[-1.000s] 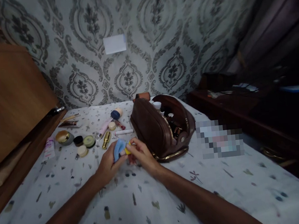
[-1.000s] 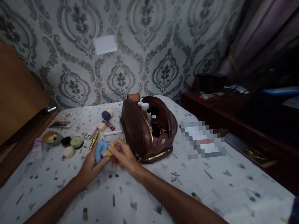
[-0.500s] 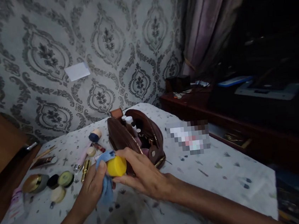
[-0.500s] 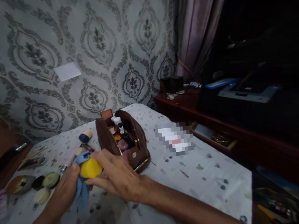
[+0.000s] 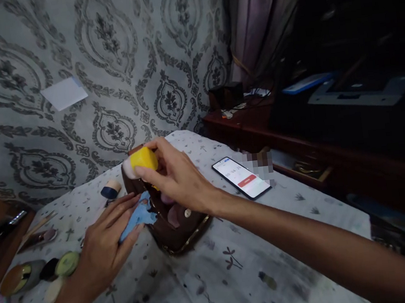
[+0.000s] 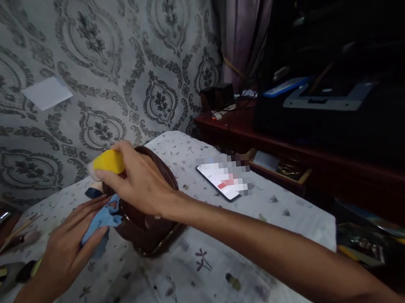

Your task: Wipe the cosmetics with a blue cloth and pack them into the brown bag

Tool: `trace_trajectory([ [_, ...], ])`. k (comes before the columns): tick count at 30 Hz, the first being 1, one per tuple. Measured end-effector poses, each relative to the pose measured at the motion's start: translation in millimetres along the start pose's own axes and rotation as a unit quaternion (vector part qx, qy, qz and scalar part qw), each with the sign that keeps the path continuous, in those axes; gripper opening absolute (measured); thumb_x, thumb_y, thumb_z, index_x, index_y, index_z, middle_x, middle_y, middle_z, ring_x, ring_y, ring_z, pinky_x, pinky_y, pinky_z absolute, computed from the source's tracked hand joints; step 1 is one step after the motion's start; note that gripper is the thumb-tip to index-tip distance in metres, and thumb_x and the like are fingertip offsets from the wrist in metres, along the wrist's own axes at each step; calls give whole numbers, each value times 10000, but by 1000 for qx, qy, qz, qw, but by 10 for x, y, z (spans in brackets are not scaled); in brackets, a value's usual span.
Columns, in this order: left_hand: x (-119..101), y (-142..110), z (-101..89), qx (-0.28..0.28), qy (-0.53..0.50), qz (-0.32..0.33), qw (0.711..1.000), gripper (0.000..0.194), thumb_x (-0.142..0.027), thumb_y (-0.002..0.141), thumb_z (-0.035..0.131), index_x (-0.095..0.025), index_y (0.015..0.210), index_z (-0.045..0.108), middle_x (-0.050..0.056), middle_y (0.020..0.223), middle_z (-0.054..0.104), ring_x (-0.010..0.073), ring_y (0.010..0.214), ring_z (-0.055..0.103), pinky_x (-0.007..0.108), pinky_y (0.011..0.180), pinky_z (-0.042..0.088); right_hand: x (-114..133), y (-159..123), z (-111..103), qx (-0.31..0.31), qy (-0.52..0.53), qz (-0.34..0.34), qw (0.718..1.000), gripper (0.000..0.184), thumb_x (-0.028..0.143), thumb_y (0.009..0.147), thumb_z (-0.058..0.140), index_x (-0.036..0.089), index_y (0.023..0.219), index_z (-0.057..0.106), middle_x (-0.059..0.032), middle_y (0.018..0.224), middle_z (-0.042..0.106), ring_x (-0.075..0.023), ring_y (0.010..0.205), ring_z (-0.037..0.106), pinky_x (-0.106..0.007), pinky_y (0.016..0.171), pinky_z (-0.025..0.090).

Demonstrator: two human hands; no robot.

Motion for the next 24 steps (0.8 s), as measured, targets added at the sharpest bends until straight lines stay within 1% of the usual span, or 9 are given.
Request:
trace_trajectory([
  [3, -6, -92, 5, -6, 6, -19, 1000, 420, -243, 964, 495, -240, 1383, 517, 89, 1291, 650, 271, 1225, 588, 405, 995, 523, -31, 51, 143, 24, -55, -7, 998, 286, 345, 900, 575, 198, 1123, 472, -5, 917, 576, -182, 818, 597, -307, 747, 479],
  [6, -6, -149, 35, -28, 7, -25, 999, 424, -225, 961, 502, -240, 1384, 506, 99, 1284, 642, 275, 1230, 576, 429, 1013, 504, -133, 47, 274, 59, -96, -8, 994, 281, 305, 918, 540, 176, 1147, 442, -26, 937, 568, -203, 852, 593, -332, 777, 477],
  [10, 1, -198, 69, -44, 2, -22, 999, 452, -210, 964, 503, -252, 1413, 473, 101, 1287, 635, 276, 1253, 556, 434, 1029, 481, -246, 35, 320, 112, -187, -9, 976, 231, 245, 948, 489, 156, 1153, 431, -87, 1050, 555, -224, 897, 593, -372, 801, 481],
  [13, 3, -224, 71, -47, -16, -27, 998, 447, -206, 968, 495, -253, 1412, 473, 104, 1296, 632, 281, 1255, 555, 444, 1033, 472, -247, 46, 301, 158, -273, -2, 949, 226, 166, 942, 486, 147, 1161, 434, -118, 1107, 549, -217, 858, 621, -375, 774, 496],
  [17, 11, -251, 70, -51, -26, -33, 998, 438, -193, 961, 501, -245, 1395, 485, 112, 1296, 629, 287, 1250, 559, 461, 1033, 467, -207, 44, 325, 239, -379, -26, 894, 298, 20, 858, 520, 119, 1130, 452, -141, 1078, 590, -223, 809, 656, -354, 718, 512],
  [19, 16, -257, 73, -50, -27, -34, 998, 439, -187, 955, 510, -241, 1390, 488, 116, 1299, 624, 288, 1254, 554, 462, 1032, 465, -218, 27, 358, 280, -401, -51, 871, 364, -36, 782, 547, 97, 1112, 466, -161, 1055, 615, -248, 838, 662, -351, 710, 515],
  [20, 17, -257, 73, -51, -28, -33, 998, 438, -184, 953, 513, -238, 1387, 491, 117, 1296, 623, 287, 1255, 552, 458, 1030, 466, -237, 18, 374, 298, -399, -61, 865, 383, -48, 753, 560, 92, 1099, 477, -170, 1049, 625, -254, 847, 663, -345, 705, 515],
  [22, 14, -251, 74, -52, -33, -31, 998, 436, -177, 953, 514, -234, 1384, 495, 118, 1292, 623, 283, 1257, 549, 447, 1028, 468, -306, 9, 398, 329, -380, -66, 862, 370, -45, 721, 581, 108, 1050, 507, -159, 1022, 647, -248, 839, 664, -320, 680, 511],
  [24, 9, -242, 73, -54, -37, -28, 997, 427, -173, 955, 512, -227, 1378, 503, 117, 1293, 624, 279, 1258, 550, 437, 1032, 468, -397, 17, 412, 353, -357, -51, 863, 307, -9, 719, 602, 143, 977, 536, -125, 967, 668, -238, 818, 666, -295, 646, 500],
])
Point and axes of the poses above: each hand's wrist, its own y-axis towards the middle knuckle, its own z-axis out of the palm, x = y × z, the point moved 4 cm from there along y, towards the middle knuckle
